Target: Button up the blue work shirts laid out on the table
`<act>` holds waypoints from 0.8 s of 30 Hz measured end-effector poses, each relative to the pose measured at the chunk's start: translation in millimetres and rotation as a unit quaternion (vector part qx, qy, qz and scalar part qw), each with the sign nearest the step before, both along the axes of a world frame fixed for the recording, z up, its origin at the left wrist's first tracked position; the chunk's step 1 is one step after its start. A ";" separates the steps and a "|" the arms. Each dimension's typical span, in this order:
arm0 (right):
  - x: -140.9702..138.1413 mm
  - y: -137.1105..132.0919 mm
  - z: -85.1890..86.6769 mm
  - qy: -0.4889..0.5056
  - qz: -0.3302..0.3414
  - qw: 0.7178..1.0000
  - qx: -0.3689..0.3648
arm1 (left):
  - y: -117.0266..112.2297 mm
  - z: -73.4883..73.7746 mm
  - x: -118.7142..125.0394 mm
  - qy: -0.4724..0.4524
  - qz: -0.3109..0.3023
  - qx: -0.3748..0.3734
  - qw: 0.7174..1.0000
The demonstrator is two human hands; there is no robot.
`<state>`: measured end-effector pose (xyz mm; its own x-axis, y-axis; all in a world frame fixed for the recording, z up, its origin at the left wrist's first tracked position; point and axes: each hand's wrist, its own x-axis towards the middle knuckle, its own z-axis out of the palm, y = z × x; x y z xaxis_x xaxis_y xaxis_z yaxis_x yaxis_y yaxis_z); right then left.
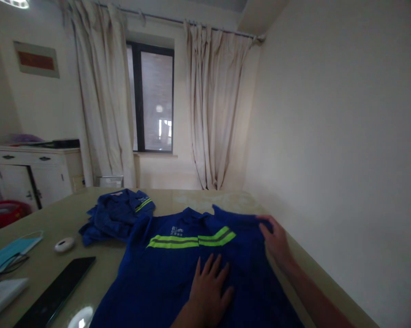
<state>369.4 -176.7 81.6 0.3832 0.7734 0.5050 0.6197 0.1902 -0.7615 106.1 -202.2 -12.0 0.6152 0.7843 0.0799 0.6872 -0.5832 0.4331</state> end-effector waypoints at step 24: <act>-75.8 -94.9 -98.4 -0.298 0.282 0.883 -0.227 | -19.0 5.1 -63.9 0.057 -0.043 -0.039 0.997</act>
<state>293.6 -271.7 -16.8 -0.3572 0.9309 0.0766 0.8399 0.3560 -0.4096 42.2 -221.2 -6.9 0.6825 0.7290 -0.0534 0.6833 -0.6104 0.4005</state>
